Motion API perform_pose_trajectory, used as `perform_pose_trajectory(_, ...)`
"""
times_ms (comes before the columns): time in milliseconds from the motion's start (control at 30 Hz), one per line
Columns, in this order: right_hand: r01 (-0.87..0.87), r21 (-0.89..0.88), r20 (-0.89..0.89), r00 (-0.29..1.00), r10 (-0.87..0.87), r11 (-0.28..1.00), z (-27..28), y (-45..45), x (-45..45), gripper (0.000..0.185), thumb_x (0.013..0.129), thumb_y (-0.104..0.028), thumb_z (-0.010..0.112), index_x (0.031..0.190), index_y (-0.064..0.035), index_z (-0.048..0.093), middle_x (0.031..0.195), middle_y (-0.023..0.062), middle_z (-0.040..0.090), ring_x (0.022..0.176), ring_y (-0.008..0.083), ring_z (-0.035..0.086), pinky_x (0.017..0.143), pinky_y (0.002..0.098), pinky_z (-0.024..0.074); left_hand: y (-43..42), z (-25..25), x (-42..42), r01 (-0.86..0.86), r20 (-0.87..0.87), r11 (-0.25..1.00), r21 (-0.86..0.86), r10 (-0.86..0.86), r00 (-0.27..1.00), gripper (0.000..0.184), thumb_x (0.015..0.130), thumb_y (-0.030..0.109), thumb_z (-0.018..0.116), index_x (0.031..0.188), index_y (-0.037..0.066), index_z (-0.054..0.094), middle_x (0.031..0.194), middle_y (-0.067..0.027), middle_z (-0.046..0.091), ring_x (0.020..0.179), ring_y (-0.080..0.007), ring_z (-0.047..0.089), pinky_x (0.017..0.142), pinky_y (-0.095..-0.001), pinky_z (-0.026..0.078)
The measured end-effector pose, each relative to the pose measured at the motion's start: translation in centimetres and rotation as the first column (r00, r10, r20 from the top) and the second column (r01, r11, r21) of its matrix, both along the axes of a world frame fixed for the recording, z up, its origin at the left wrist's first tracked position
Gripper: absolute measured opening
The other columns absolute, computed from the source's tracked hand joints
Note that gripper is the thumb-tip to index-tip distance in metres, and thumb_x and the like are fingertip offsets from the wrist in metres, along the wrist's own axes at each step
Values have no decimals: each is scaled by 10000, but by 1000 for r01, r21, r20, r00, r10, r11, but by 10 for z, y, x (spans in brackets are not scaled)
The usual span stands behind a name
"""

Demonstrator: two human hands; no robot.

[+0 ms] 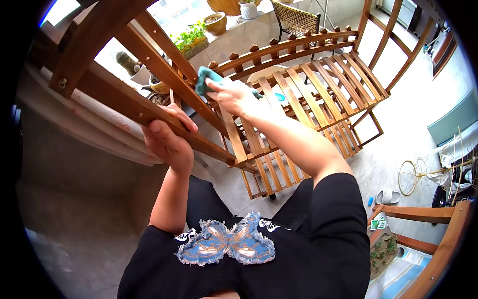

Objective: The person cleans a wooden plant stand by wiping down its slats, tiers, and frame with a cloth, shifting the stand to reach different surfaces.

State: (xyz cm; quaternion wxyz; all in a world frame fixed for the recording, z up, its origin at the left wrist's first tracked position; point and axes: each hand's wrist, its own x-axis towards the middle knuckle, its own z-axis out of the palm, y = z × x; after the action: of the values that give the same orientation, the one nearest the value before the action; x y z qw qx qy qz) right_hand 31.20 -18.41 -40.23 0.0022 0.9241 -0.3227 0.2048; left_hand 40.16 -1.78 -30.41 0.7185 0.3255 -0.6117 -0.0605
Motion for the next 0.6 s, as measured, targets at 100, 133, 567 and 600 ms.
perform_pose_trajectory(100, 54, 154, -92, 995, -41, 987, -18, -9, -24, 308, 1028, -364, 531, 1249, -222, 691, 1024, 134, 730, 1004, 337, 706, 850, 440, 573, -4, -3, 3, 22, 3, 1000, -4, -22, 1000, 468, 1121, 443, 340, 971, 23, 482, 619, -80, 545, 518, -153, 531, 532, -263, 439)
perform_pose_trajectory(133, 107, 229, -138, 987, -77, 968, -7, -14, -29, 322, 1023, -378, 533, 1249, -229, 708, 1081, 136, 739, 1033, 318, 709, 885, 428, 565, -5, -4, 4, 53, 2, 999, -13, -53, 999, 455, 1117, 445, 357, 993, 26, 481, 642, -74, 555, 531, -148, 541, 531, -262, 440)
perform_pose_trajectory(567, 283, -343, 262, 945, -198, 896, 54, -23, 15, 464, 945, -107, 534, 1328, -338, 657, 1327, 169, 632, 933, 320, 684, 746, 379, 608, -5, -5, 2, 59, -18, 998, 23, -58, 998, 387, 1120, 410, 375, 1004, 53, 470, 687, -68, 574, 573, -143, 557, 580, -270, 458)
perform_pose_trajectory(600, 79, -364, 345, 937, 56, 928, 11, -66, 18, 461, 924, -111, 531, 1284, -357, 683, 1371, 117, 614, 918, 331, 678, 764, 391, 603, -4, -4, 1, 63, -10, 998, 11, -63, 998, 386, 1120, 407, 381, 1000, 51, 470, 694, -72, 573, 572, -144, 559, 580, -270, 459)
